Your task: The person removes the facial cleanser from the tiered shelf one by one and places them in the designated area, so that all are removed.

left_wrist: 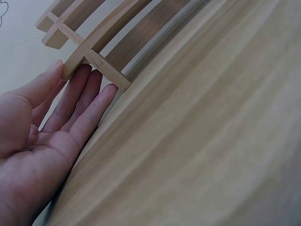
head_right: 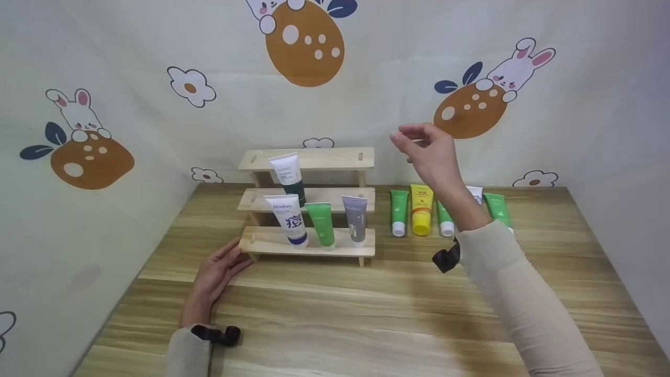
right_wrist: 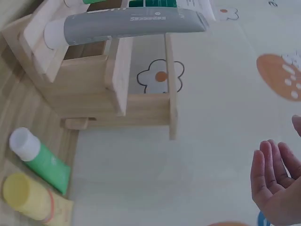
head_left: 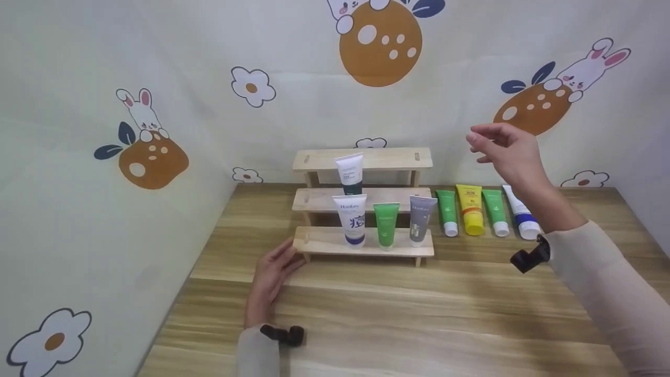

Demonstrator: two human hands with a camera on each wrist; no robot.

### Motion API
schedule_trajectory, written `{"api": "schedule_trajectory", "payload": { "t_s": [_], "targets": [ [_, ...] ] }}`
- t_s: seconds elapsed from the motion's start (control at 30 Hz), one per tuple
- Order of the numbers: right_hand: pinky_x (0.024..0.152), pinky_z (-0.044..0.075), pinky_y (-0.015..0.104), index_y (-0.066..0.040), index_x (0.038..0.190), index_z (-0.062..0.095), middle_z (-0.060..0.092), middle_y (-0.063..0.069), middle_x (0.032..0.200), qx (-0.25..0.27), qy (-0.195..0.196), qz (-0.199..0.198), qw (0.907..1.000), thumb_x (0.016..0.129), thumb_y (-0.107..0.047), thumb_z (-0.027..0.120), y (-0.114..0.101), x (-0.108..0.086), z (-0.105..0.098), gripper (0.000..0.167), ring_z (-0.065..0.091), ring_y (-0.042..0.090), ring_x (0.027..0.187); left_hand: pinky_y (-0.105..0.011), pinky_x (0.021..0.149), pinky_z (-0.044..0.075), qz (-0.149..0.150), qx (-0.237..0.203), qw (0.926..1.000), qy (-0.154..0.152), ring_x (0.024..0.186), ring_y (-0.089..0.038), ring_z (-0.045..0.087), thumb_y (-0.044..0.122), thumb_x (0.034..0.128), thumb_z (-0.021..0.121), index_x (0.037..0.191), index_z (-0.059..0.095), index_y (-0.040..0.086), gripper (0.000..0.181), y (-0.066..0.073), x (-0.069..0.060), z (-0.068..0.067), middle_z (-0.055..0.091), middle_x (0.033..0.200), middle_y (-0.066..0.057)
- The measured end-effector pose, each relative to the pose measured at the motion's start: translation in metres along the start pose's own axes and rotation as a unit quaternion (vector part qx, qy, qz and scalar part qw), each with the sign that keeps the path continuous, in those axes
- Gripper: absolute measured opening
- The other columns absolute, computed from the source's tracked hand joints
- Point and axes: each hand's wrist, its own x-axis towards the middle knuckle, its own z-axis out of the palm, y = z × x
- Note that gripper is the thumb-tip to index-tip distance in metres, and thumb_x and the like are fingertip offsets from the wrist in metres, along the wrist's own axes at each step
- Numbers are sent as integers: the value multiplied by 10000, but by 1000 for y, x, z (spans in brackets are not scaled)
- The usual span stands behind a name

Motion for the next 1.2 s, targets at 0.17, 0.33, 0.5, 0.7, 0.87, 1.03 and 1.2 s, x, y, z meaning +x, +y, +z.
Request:
{"api": "schedule_trajectory", "payload": {
  "t_s": [0.17, 0.33, 0.5, 0.7, 0.87, 1.03, 1.2],
  "targets": [
    [791, 591, 112, -153, 1302, 626, 670, -116, 1088, 1, -320, -148, 9994, 913, -489, 689, -21, -3, 19, 519, 641, 82, 992, -404, 1026, 588, 36, -40, 10000, 0, 1097, -211, 685, 67, 1001, 593, 1463, 422, -70, 511, 0, -1, 0, 419, 1527, -280],
    [829, 607, 150, -150, 1328, 615, 664, -49, 1187, 261, -787, -33, 9966, 900, -484, 708, -38, -4, 40, 550, 627, 112, 1060, -400, 1029, 587, 64, -2, 10000, -34, 1094, -198, 684, 78, 999, 603, 1467, 418, -74, 526, -1, 0, -1, 458, 1500, -273],
    [969, 593, 235, -169, 1374, 573, 617, 19, 1327, 255, -1241, 183, 9918, 902, -486, 706, -46, -3, 61, 584, 610, 158, 1172, -400, 1032, 584, 108, -16, 9999, -62, 1111, -196, 674, 85, 996, 610, 1464, 410, -88, 538, -1, 2, 0, 460, 1497, -278],
    [1105, 532, 380, -169, 1408, 537, 571, 41, 1403, 431, -1678, 507, 9836, 891, -452, 733, -45, 2, 86, 621, 585, 213, 1265, -400, 1018, 593, 100, -81, 9999, 19, 1096, -190, 678, 53, 993, 602, 1460, 414, -84, 522, -2, 2, 1, 441, 1509, -284],
    [1117, 522, 386, -132, 1431, 518, 542, 67, 1449, 787, -2070, 764, 9722, 919, -384, 724, -44, 6, 105, 607, 543, 246, 1318, -403, 1007, 600, 105, -97, 9999, 84, 1082, -189, 684, 35, 993, 592, 1453, 432, -71, 499, -2, 2, 1, 454, 1504, -276],
    [1136, 504, 392, -118, 1425, 530, 552, 87, 1438, 946, -2134, 878, 9684, 927, -302, 731, -44, 8, 117, 567, 559, 254, 1296, -416, 1003, 601, 109, -128, 9998, 139, 1082, -194, 684, 16, 991, 584, 1443, 441, -78, 483, -2, 2, 1, 461, 1499, -274],
    [1133, 507, 377, -142, 1362, 593, 594, 51, 1378, 649, -2008, 980, 9725, 924, -274, 738, -45, 14, 126, 480, 578, 240, 1267, -407, 1007, 600, 76, -98, 9999, 96, 1085, -187, 683, 41, 995, 592, 1448, 443, -69, 490, -2, 1, 0, 477, 1495, -255]
  ]
}}
